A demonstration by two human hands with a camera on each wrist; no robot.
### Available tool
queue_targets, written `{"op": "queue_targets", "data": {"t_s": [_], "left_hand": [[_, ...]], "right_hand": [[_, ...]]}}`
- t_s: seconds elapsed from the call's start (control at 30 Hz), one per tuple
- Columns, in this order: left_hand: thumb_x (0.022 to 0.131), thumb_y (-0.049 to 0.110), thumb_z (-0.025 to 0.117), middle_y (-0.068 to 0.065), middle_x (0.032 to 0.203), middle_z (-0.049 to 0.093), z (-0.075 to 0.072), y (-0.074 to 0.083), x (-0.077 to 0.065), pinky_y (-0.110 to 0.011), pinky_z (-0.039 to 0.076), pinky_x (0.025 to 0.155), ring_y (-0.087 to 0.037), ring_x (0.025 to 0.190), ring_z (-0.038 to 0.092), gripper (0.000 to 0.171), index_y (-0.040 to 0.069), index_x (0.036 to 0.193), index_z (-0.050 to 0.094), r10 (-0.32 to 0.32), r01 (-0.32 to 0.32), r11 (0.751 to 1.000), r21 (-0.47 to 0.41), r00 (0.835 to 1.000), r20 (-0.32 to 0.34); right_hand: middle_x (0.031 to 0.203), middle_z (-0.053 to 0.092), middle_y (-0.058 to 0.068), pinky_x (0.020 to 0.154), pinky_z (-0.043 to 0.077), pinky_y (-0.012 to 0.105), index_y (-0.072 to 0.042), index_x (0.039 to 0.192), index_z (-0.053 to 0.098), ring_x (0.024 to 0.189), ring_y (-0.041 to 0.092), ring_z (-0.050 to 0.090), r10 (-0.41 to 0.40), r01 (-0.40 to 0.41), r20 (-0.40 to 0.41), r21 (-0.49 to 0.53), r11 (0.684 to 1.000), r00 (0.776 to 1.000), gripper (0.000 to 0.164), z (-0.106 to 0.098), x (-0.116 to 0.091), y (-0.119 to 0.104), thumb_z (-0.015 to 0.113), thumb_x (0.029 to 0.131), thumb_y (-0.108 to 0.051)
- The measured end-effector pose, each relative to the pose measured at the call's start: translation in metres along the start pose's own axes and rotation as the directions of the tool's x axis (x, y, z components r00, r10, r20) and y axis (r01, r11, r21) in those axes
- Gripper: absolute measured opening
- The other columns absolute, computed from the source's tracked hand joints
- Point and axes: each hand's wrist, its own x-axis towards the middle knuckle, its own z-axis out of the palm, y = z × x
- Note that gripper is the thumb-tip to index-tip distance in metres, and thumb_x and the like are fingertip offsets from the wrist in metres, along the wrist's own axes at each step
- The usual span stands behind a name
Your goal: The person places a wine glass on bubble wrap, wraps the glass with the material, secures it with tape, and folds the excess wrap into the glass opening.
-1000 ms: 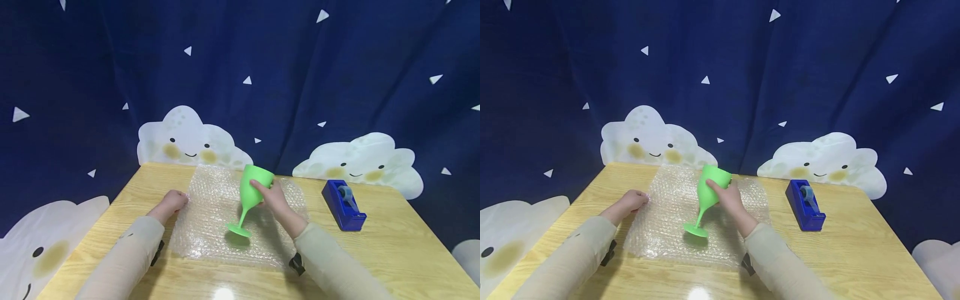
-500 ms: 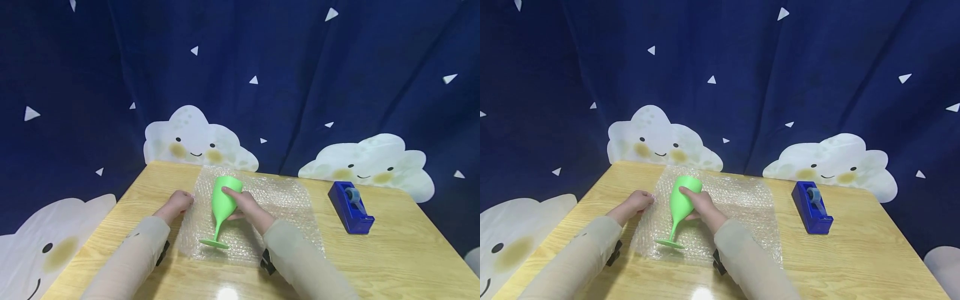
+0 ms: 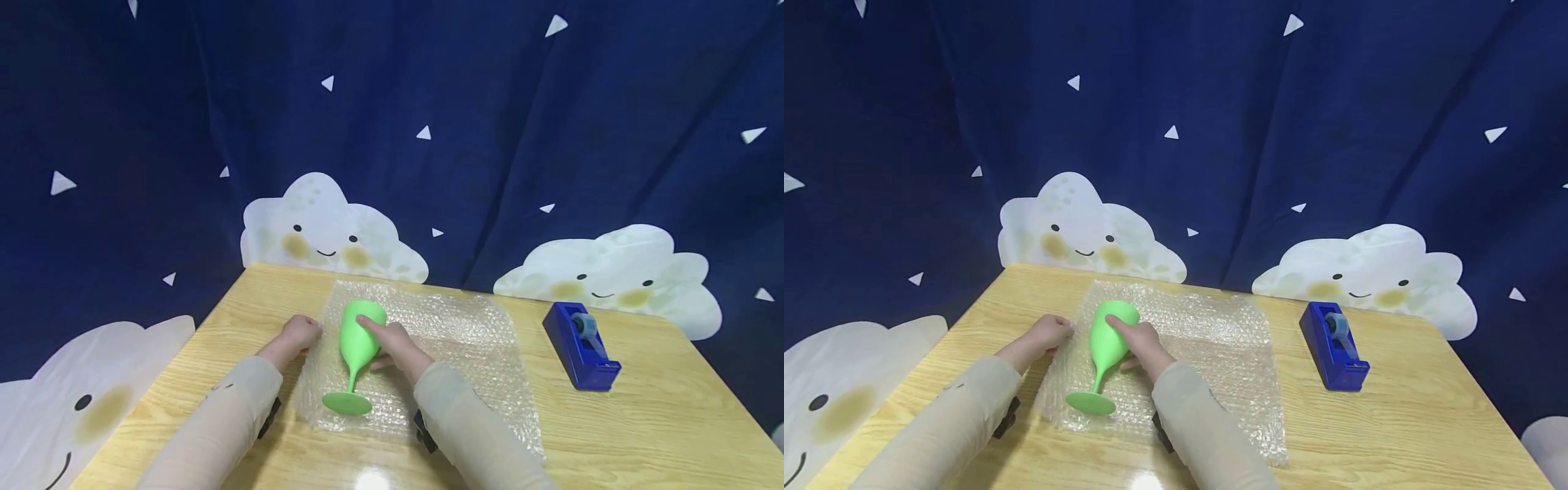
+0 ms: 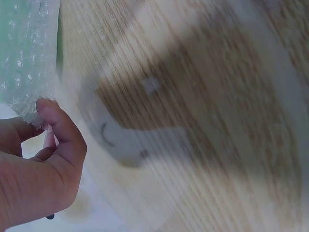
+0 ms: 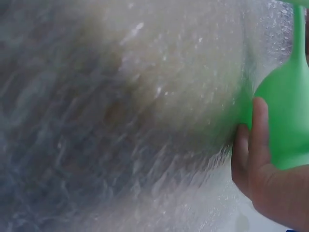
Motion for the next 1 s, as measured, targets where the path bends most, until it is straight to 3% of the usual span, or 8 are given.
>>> {"op": "queue_targets", "data": {"t_s": [0.3, 0.53, 0.67, 0.8, 0.93, 1.0], "left_hand": [[0.091, 0.010, 0.042, 0.007, 0.047, 0.028, 0.000, -0.002, 0.004, -0.017, 0.031, 0.043, -0.006, 0.042, 0.028, 0.036, 0.015, 0.055, 0.034, -0.019, 0.019, 1.000, 0.001, 1.000, 0.001], [0.086, 0.008, 0.041, 0.007, 0.045, 0.030, -0.002, 0.005, -0.001, -0.017, 0.032, 0.043, -0.006, 0.041, 0.029, 0.033, 0.016, 0.055, 0.033, -0.021, 0.022, 0.999, -0.041, 0.999, 0.027], [0.086, 0.008, 0.042, 0.008, 0.045, 0.030, -0.002, 0.009, -0.001, -0.017, 0.034, 0.044, -0.006, 0.041, 0.029, 0.032, 0.016, 0.056, 0.032, -0.010, 0.012, 0.998, -0.063, 0.999, 0.040], [0.087, 0.010, 0.043, 0.008, 0.047, 0.031, -0.001, 0.012, 0.000, -0.019, 0.033, 0.046, -0.007, 0.043, 0.029, 0.032, 0.016, 0.058, 0.032, 0.016, -0.009, 0.995, -0.101, 0.998, 0.063], [0.087, 0.011, 0.046, 0.004, 0.059, 0.035, 0.001, 0.017, -0.001, -0.022, 0.043, 0.056, -0.011, 0.055, 0.037, 0.022, 0.011, 0.066, 0.040, 0.015, -0.006, 0.991, -0.131, 0.998, 0.066], [0.088, 0.012, 0.046, 0.001, 0.066, 0.039, 0.003, 0.020, -0.002, -0.025, 0.049, 0.063, -0.012, 0.062, 0.042, 0.013, 0.004, 0.078, 0.049, 0.019, -0.010, 0.990, -0.140, 0.998, 0.065]], "right_hand": [[0.101, 0.057, 0.020, 0.065, 0.059, 0.037, 0.011, 0.127, 0.040, 0.080, 0.027, 0.064, 0.035, -0.036, 0.027, 0.014, 0.999, 0.999, 0.081, -0.001, 0.003, -0.001, 0.061, 0.083, -0.054], [0.102, 0.056, 0.020, 0.065, 0.059, 0.039, 0.012, 0.127, 0.039, 0.080, 0.030, 0.065, 0.026, -0.026, 0.000, -0.002, 1.000, 1.000, 0.082, -0.002, 0.004, -0.001, 0.062, 0.082, -0.053], [0.089, 0.054, 0.011, 0.061, 0.057, 0.034, 0.011, 0.118, 0.048, 0.069, 0.020, 0.057, -0.002, -0.005, -0.077, -0.094, 0.996, 0.997, 0.075, -0.003, 0.004, -0.004, 0.063, 0.081, -0.053], [0.083, 0.056, 0.009, 0.062, 0.050, 0.031, 0.009, 0.106, 0.058, 0.069, 0.017, 0.049, -0.067, 0.024, -0.172, -0.243, 0.970, 0.983, 0.069, -0.005, 0.004, -0.006, 0.064, 0.079, -0.055], [0.094, 0.062, 0.015, 0.075, 0.050, 0.035, 0.010, 0.107, 0.059, 0.081, 0.022, 0.055, -0.113, 0.053, -0.194, -0.289, 0.956, 0.974, 0.068, -0.009, 0.001, -0.007, 0.065, 0.079, -0.051], [0.094, 0.063, 0.016, 0.078, 0.051, 0.037, 0.010, 0.107, 0.060, 0.083, 0.024, 0.056, -0.115, 0.055, -0.197, -0.287, 0.956, 0.974, 0.066, -0.011, 0.001, -0.007, 0.066, 0.080, -0.050]]}}
